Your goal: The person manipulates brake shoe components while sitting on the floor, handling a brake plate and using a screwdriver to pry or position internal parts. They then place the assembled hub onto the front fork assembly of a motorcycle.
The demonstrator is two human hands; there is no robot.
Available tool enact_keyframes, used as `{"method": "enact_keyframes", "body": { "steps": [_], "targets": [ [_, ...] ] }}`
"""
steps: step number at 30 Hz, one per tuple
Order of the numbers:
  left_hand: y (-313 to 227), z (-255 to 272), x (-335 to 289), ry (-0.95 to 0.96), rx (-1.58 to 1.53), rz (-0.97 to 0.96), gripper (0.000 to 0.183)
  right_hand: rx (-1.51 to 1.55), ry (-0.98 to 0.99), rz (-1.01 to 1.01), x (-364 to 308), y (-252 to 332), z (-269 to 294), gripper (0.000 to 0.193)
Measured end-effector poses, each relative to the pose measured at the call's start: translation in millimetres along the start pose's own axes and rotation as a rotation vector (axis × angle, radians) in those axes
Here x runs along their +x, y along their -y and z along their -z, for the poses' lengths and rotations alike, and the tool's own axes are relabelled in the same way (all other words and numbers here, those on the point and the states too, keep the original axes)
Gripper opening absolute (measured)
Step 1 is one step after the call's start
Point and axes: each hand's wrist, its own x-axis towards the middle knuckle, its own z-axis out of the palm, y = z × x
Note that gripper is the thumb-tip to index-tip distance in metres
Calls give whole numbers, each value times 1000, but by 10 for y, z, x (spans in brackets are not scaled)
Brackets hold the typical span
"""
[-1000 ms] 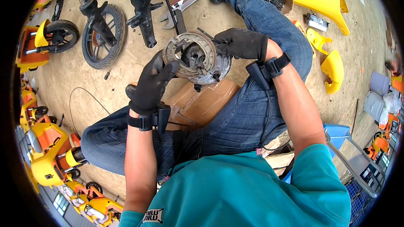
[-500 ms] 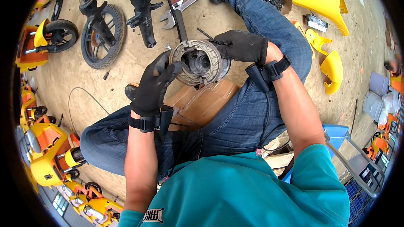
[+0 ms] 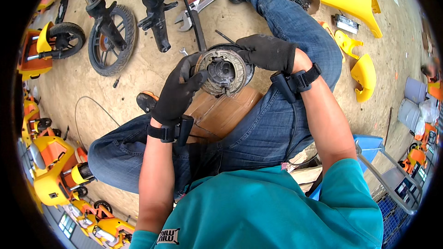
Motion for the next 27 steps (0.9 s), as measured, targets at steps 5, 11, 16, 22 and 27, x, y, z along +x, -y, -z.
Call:
{"method": "enact_keyframes", "body": {
  "steps": [5, 11, 16, 22, 27],
  "targets": [
    [29, -10, 16, -106, 45, -32, 47, 3, 16, -38, -5, 26, 10, 33],
    [155, -30, -8, -303, 236, -150, 47, -11, 25, -78, -14, 81, 19, 35],
    [183, 7, 8, -262, 35, 4, 39, -1, 22, -91, -20, 30, 1, 36],
    [152, -72, -33, -320, -272, 81, 35, -31, 52, -141, -29, 93, 19, 41],
    [256, -113, -106, -256, -344, 63, 32, -65, 13, -137, -22, -26, -38, 46]
  ]
}}
